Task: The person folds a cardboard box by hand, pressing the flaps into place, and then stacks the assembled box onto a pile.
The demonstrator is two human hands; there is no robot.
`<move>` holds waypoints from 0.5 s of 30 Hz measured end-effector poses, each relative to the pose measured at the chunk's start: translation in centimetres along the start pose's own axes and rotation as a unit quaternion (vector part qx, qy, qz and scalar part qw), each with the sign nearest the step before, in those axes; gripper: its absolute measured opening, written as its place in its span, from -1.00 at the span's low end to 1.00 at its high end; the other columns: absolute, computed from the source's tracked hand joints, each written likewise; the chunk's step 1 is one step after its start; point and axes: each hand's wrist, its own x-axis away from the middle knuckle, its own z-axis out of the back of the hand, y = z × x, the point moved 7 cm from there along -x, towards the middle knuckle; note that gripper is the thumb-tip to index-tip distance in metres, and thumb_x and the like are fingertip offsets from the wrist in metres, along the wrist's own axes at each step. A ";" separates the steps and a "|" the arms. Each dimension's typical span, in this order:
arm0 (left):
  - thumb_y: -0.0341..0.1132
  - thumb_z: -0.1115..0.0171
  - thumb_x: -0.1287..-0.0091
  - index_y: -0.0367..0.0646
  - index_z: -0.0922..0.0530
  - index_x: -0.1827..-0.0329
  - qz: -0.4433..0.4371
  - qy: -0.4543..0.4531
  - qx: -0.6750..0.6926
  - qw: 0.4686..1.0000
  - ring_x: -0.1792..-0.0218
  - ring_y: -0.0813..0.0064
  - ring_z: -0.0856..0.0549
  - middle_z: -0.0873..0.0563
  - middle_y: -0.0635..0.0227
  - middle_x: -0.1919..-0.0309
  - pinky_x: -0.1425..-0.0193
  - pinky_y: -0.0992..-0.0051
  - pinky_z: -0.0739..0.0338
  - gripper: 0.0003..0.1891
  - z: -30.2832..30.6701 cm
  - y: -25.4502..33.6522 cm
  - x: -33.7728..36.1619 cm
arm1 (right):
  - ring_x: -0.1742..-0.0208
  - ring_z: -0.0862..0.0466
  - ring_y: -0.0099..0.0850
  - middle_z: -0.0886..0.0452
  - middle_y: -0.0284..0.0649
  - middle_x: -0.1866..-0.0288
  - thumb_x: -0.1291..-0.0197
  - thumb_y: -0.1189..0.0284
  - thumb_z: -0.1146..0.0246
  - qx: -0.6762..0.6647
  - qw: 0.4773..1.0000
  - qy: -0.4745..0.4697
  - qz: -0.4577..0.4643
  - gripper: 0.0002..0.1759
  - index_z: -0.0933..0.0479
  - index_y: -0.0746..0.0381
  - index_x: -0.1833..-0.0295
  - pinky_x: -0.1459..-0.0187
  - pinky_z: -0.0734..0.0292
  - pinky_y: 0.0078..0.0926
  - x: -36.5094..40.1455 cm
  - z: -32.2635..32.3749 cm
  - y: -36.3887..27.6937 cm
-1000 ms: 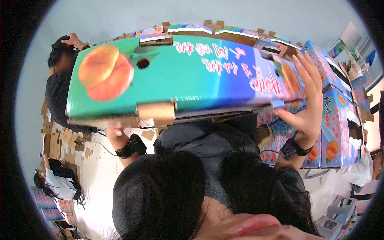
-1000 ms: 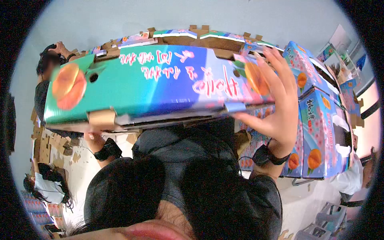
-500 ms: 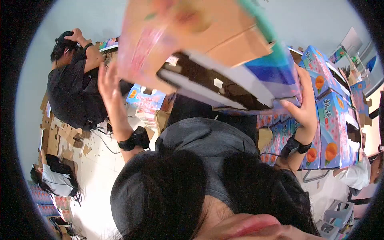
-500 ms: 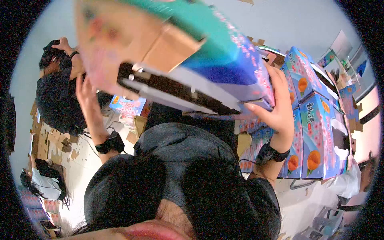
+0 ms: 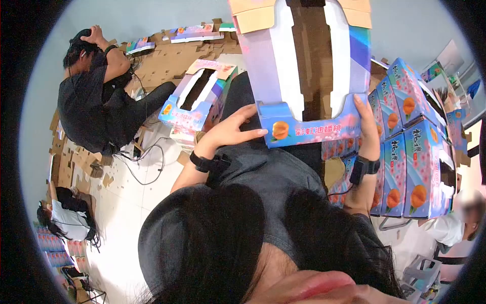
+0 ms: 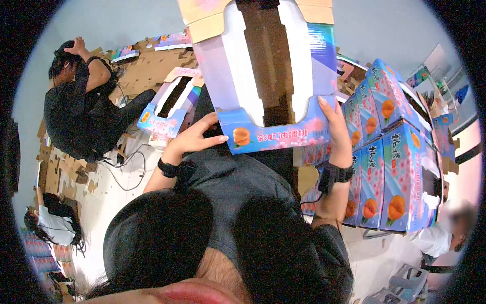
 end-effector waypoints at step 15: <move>-0.24 -0.35 -0.32 -0.08 0.56 -0.57 0.009 0.051 0.209 0.977 -0.55 0.35 -0.01 0.17 0.00 -0.59 -0.52 0.36 -0.11 0.17 -2.1 -0.3 0.4 | 0.01 -0.64 -0.50 -0.61 -0.26 -0.11 -0.37 0.03 -0.21 -0.097 0.988 0.030 -0.114 -0.36 -0.40 0.30 -0.33 -0.03 -0.55 -0.55 1.2 -1.8 4.8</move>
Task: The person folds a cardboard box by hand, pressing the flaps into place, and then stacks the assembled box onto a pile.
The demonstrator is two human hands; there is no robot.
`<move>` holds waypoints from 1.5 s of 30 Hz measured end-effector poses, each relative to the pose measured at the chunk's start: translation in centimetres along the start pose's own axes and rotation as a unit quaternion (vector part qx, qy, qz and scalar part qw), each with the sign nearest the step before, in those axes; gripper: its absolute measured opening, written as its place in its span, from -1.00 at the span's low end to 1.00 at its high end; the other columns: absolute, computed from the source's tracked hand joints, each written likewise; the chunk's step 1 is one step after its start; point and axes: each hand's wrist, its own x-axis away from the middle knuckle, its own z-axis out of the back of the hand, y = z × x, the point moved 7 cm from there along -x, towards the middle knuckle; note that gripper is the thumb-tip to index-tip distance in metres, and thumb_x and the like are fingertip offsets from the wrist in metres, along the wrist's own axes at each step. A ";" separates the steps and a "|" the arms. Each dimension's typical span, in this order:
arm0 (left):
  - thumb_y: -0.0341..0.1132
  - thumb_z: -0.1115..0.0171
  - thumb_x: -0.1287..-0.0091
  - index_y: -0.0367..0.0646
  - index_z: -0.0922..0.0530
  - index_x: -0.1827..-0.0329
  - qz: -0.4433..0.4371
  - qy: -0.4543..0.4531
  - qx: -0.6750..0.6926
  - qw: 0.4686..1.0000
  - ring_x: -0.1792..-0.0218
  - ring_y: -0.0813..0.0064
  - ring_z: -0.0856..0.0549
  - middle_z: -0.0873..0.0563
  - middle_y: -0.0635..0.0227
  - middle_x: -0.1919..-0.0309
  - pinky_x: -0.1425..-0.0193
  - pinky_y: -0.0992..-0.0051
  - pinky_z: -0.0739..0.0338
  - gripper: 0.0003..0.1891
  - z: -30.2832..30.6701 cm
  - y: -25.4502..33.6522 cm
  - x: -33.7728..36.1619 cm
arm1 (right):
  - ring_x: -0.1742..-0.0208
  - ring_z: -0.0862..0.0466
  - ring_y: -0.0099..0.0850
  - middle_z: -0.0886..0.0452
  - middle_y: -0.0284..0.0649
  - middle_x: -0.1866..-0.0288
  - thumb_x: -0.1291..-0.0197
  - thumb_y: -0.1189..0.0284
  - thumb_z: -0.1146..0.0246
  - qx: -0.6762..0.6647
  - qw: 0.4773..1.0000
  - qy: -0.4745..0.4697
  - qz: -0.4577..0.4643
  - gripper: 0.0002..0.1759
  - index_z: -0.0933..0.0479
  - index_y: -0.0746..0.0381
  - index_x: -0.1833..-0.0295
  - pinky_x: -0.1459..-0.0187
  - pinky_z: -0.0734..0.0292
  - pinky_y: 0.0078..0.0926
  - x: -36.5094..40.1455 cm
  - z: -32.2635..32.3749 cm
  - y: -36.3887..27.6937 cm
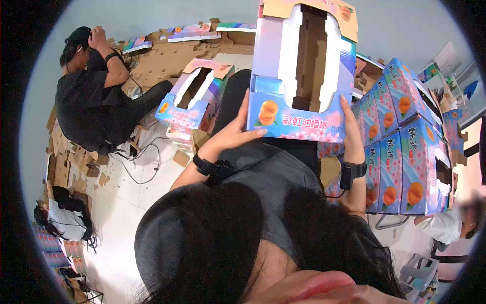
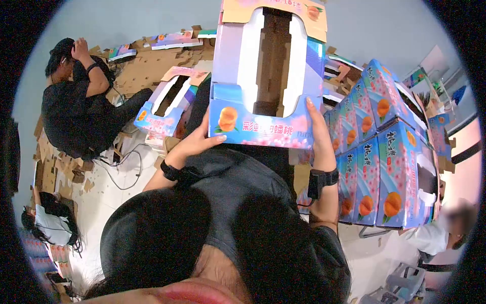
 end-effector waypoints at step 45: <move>-0.02 -0.10 -0.42 -0.25 -0.13 -0.56 0.074 0.142 0.111 0.981 -0.28 0.52 -0.41 -0.40 0.22 -0.40 -0.33 0.53 -0.26 -0.25 5.9 -0.8 4.6 | 0.01 -0.48 -0.21 -0.41 -0.22 0.23 0.23 0.17 -0.48 0.638 0.623 -0.185 0.412 0.07 -0.25 0.04 -0.51 -0.44 0.10 0.28 11.5 -16.6 -1.8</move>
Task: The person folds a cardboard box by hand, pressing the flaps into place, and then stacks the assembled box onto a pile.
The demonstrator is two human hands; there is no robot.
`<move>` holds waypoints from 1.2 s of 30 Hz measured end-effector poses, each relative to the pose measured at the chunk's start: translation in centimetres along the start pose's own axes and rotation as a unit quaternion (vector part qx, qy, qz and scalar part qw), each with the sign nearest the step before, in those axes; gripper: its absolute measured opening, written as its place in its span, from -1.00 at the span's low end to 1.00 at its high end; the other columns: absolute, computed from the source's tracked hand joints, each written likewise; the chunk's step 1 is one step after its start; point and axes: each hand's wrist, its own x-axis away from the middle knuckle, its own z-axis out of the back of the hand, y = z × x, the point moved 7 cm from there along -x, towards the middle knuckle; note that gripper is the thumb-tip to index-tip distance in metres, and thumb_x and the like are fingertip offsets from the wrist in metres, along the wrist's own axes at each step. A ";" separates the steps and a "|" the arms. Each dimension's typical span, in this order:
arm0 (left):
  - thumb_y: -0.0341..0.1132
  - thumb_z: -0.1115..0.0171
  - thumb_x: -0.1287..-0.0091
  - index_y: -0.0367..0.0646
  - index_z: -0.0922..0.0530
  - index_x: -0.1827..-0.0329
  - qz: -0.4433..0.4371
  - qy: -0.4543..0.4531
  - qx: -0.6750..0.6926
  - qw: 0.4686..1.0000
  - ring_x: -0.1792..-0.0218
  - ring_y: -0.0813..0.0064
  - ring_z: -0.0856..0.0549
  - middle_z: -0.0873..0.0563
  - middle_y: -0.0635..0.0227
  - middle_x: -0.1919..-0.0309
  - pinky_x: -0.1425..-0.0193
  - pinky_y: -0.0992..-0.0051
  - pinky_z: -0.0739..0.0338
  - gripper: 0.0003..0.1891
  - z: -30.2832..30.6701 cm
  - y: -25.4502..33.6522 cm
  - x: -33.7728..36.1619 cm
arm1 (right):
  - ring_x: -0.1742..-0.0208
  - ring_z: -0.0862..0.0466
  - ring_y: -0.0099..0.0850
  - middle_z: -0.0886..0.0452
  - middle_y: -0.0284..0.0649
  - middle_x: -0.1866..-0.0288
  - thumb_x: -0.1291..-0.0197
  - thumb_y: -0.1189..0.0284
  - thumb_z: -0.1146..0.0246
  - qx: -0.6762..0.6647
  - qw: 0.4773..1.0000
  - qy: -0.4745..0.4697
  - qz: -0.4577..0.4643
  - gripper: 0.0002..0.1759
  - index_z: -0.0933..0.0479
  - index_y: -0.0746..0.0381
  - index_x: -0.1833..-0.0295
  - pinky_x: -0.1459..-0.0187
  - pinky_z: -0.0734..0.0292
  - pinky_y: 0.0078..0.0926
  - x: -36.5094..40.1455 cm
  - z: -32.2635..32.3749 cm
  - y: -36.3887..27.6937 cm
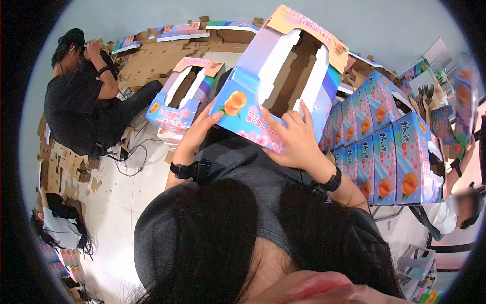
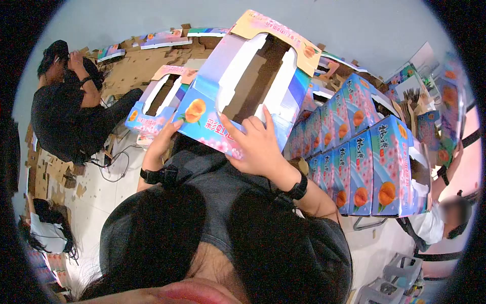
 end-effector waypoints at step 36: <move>0.23 0.01 -0.41 -0.22 -0.46 -0.18 -0.022 0.142 0.452 0.880 0.14 0.40 -0.60 -0.62 0.27 0.18 -0.01 0.44 -0.49 -0.36 8.0 -6.9 -1.8 | 0.08 -0.71 -0.40 -0.69 -0.09 -0.02 -0.04 0.43 -0.50 -0.160 0.827 -0.018 -0.538 0.13 0.11 0.39 -0.58 0.05 -0.61 -0.47 12.7 19.6 49.9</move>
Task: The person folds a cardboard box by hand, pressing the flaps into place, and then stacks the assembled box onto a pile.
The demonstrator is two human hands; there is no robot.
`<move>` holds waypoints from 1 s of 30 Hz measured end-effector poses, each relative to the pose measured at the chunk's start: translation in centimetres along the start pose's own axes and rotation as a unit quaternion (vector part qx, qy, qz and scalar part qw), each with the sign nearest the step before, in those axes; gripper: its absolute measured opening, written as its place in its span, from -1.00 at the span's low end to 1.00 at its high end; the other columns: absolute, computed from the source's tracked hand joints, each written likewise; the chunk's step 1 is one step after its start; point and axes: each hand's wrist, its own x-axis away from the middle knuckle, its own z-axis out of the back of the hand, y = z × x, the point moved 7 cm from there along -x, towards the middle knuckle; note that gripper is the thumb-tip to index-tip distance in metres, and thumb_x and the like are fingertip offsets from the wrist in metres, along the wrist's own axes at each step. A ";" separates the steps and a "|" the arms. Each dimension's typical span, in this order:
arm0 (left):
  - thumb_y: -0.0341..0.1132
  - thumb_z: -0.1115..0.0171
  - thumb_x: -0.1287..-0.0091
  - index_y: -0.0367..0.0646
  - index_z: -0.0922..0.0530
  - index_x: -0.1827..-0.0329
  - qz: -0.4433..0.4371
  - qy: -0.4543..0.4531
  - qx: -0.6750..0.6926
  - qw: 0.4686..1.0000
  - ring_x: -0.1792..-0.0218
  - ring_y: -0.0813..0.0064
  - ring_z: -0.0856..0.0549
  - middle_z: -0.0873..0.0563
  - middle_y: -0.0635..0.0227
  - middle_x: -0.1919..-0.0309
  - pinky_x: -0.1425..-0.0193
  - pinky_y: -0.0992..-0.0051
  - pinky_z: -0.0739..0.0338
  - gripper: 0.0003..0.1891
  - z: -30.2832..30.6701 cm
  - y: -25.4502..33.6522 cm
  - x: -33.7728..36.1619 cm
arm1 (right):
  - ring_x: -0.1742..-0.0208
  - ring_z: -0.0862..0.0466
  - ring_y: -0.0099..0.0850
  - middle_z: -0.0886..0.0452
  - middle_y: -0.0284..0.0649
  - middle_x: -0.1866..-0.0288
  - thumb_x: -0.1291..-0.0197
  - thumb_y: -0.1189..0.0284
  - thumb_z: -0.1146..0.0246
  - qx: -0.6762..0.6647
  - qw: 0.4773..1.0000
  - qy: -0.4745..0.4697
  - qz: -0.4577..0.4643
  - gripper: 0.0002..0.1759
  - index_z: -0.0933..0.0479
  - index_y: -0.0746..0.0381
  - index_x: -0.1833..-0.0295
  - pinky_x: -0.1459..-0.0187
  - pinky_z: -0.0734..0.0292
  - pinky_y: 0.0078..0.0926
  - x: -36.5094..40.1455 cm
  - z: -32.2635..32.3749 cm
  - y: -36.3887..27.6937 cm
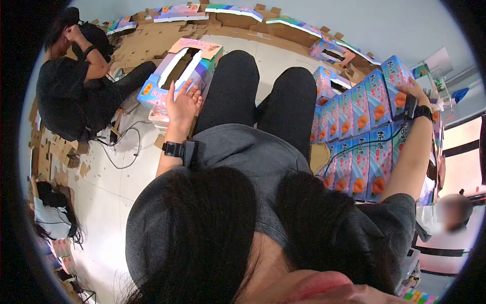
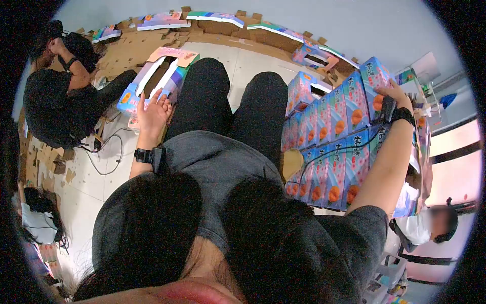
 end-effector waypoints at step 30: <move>0.02 -0.10 -0.45 -0.14 -0.43 -0.23 -0.030 0.031 -0.170 0.984 0.09 0.46 -0.61 -0.63 0.29 0.05 -0.05 0.48 -0.44 -0.52 2.0 2.5 -0.4 | -0.41 -0.34 0.05 -0.42 0.08 -0.36 -0.01 -0.02 -0.36 0.304 0.783 -0.012 0.542 -0.27 -0.51 0.11 -0.28 -0.43 -0.14 0.09 21.4 -36.1 -27.0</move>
